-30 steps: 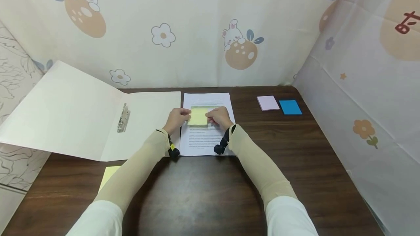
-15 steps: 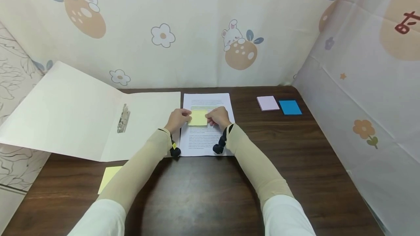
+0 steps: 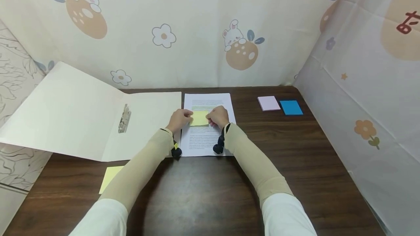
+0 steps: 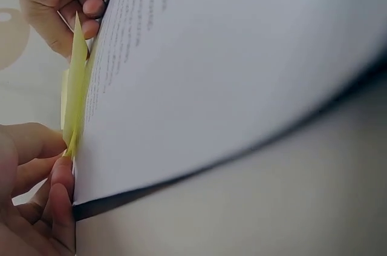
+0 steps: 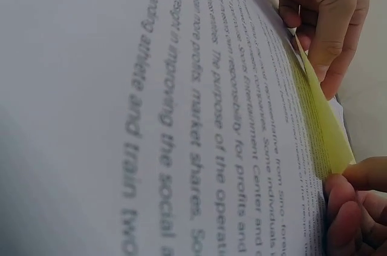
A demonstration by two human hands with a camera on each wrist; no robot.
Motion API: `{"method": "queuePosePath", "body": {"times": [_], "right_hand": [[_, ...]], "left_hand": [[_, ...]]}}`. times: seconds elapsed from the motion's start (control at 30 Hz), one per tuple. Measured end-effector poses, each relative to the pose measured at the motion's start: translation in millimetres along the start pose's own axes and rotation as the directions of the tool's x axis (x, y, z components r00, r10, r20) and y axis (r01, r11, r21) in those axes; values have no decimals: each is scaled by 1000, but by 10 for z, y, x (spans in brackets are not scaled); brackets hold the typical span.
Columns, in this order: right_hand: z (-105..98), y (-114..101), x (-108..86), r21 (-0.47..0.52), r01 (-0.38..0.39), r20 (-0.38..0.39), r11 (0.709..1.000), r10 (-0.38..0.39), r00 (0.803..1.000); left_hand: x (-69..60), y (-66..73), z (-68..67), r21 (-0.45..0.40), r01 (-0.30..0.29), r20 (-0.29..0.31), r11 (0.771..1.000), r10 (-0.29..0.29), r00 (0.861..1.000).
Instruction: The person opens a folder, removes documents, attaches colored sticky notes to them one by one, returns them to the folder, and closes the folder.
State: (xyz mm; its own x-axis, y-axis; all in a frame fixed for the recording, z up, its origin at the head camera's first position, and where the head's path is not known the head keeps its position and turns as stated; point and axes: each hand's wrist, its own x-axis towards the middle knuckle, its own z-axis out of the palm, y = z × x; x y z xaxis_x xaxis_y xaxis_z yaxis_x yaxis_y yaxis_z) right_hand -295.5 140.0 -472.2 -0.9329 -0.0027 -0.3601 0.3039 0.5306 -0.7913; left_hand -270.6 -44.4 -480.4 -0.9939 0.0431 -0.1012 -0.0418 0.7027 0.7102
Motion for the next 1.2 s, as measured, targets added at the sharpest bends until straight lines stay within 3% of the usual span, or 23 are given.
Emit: {"method": "queuePosePath", "body": {"times": [0.27,0.4,0.6,0.8,0.93,1.07,1.13,1.2], "right_hand": [[13,-35,12,-98,22,-20,995,-24,1000],[33,-53,-50,-220,111,-38,969,-122,992],[87,-70,-111,-453,263,-16,852,-303,953],[174,-102,-80,-599,399,167,695,-379,910],[218,-133,-107,-635,463,287,618,-368,884],[218,-155,-169,-693,477,335,540,-345,877],[203,-159,-192,-714,461,331,526,-326,886],[188,-165,-209,-725,435,320,534,-299,899]], "left_hand": [[21,-6,9,48,-20,8,999,20,1000],[29,-23,2,53,-33,32,998,31,999],[67,-63,-13,62,-71,92,996,66,994],[65,-33,-43,91,-105,134,990,92,987],[64,-22,-45,158,-131,130,979,111,985],[65,-22,-27,176,-144,126,974,123,984],[61,-18,-22,173,-147,129,974,126,984],[57,-13,-20,172,-148,128,974,127,984]]}}
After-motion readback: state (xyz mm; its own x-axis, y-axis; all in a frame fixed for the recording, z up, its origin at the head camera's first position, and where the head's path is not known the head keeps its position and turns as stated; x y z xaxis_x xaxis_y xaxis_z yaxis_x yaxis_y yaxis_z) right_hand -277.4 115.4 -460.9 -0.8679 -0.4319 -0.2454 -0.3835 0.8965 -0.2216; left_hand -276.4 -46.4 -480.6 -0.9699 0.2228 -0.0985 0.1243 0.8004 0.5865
